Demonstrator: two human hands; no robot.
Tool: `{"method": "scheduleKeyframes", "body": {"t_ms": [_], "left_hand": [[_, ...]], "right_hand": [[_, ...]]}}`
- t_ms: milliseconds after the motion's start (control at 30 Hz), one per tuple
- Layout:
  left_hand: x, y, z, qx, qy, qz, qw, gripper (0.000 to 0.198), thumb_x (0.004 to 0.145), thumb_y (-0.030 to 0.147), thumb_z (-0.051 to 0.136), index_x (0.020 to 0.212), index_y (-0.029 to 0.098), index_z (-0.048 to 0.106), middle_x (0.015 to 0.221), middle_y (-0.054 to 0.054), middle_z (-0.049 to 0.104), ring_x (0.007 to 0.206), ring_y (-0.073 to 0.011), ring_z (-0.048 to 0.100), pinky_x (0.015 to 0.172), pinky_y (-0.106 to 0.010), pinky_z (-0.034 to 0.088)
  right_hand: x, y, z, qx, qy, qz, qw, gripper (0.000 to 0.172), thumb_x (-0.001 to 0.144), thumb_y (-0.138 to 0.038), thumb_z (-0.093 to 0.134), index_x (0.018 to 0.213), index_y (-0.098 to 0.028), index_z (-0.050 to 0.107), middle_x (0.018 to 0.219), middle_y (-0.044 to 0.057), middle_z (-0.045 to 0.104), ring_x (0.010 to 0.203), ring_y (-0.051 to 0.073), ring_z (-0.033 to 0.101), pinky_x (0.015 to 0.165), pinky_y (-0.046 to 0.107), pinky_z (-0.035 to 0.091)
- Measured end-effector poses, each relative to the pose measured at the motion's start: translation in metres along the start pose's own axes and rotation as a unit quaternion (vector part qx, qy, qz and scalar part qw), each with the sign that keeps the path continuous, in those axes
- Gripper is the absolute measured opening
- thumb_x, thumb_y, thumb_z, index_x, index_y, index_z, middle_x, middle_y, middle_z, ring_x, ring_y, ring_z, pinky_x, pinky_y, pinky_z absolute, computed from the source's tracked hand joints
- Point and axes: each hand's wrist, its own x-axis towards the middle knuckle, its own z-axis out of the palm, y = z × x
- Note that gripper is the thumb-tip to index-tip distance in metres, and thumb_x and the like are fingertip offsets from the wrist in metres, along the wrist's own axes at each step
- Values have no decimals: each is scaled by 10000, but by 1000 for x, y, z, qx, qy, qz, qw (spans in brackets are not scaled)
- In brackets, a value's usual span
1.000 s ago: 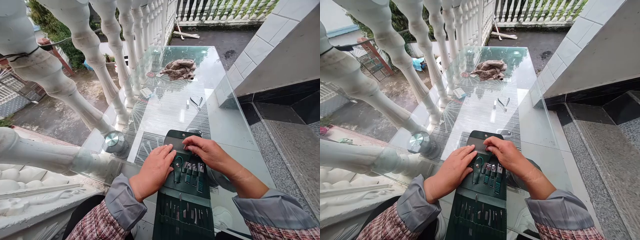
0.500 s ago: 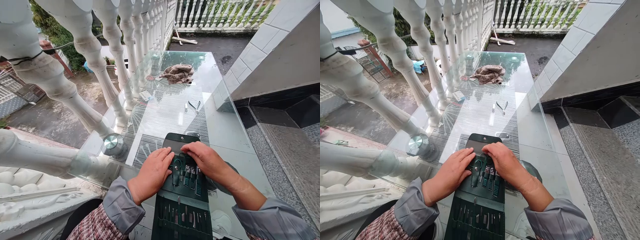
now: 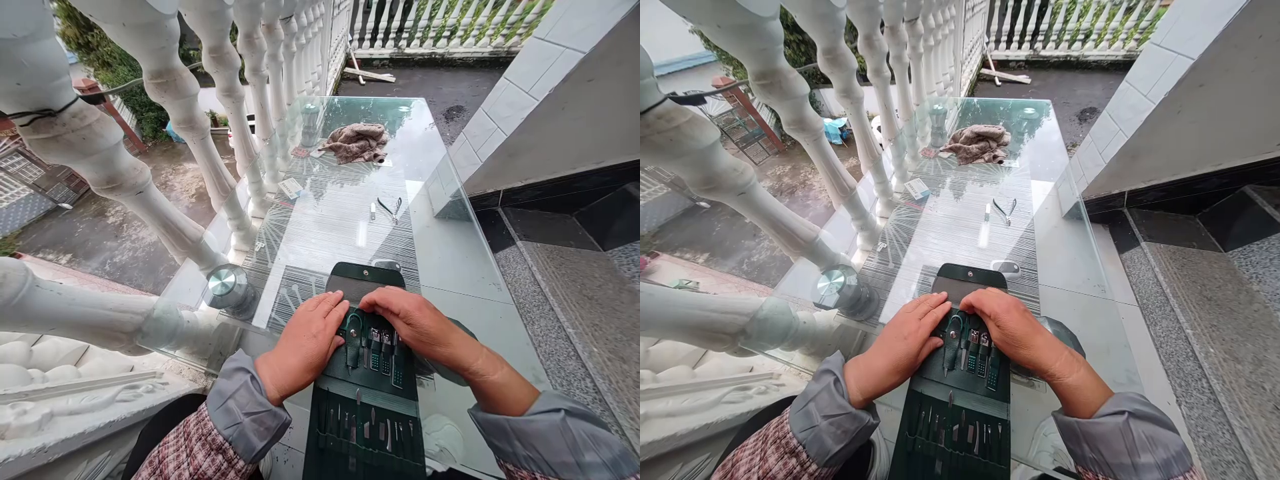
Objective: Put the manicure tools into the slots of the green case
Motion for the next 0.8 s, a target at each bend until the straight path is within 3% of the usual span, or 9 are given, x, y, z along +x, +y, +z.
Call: {"method": "scheduleKeyframes", "body": {"t_ms": [133,200,333,500,667,800], "left_hand": [[-4,-4,-3,-35,2,9,999,573,843,120,683,1368,133,454,1476,-170,458,1390,-287,419,1150,-478,399],[-7,-7,-6,-66,12,11,998,610,829,73,669,1384,163,433,1481,-151,454,1389,-274,421,1146,-480,406],[-12,-11,-13,-110,34,-5,993,693,783,-7,661,1398,186,407,1451,-133,484,1340,-263,466,1124,-479,431],[-16,-14,-15,-111,51,-13,992,651,790,-17,634,1372,192,432,1394,-125,532,1276,-272,513,1093,-484,459],[-18,-19,-11,-91,83,6,992,546,844,-22,506,1356,150,432,1332,-140,569,1222,-271,537,1024,-487,510],[-19,-21,-7,-79,118,29,989,532,854,-37,411,1352,150,429,1298,-140,585,1183,-264,558,986,-481,532]], "right_hand": [[-1,1,-3,7,-11,-9,1000,303,959,-228,370,904,-232,668,862,37,706,799,181,639,730,334,519],[-1,1,-4,24,18,8,1000,280,958,-248,393,915,-235,670,879,36,714,811,183,651,746,340,528],[-2,2,-4,38,167,67,983,211,930,-321,485,975,-235,673,966,54,719,890,205,661,846,377,526],[-4,21,-10,71,309,195,928,304,853,-413,578,1075,-224,665,1016,73,700,922,225,648,902,415,513],[9,66,-25,83,343,322,878,487,767,-363,603,1216,-177,621,1155,113,665,997,238,632,978,440,472],[37,90,-36,-4,310,377,873,478,771,-288,580,1224,-145,629,1163,122,669,1013,242,632,1009,419,441]]}}
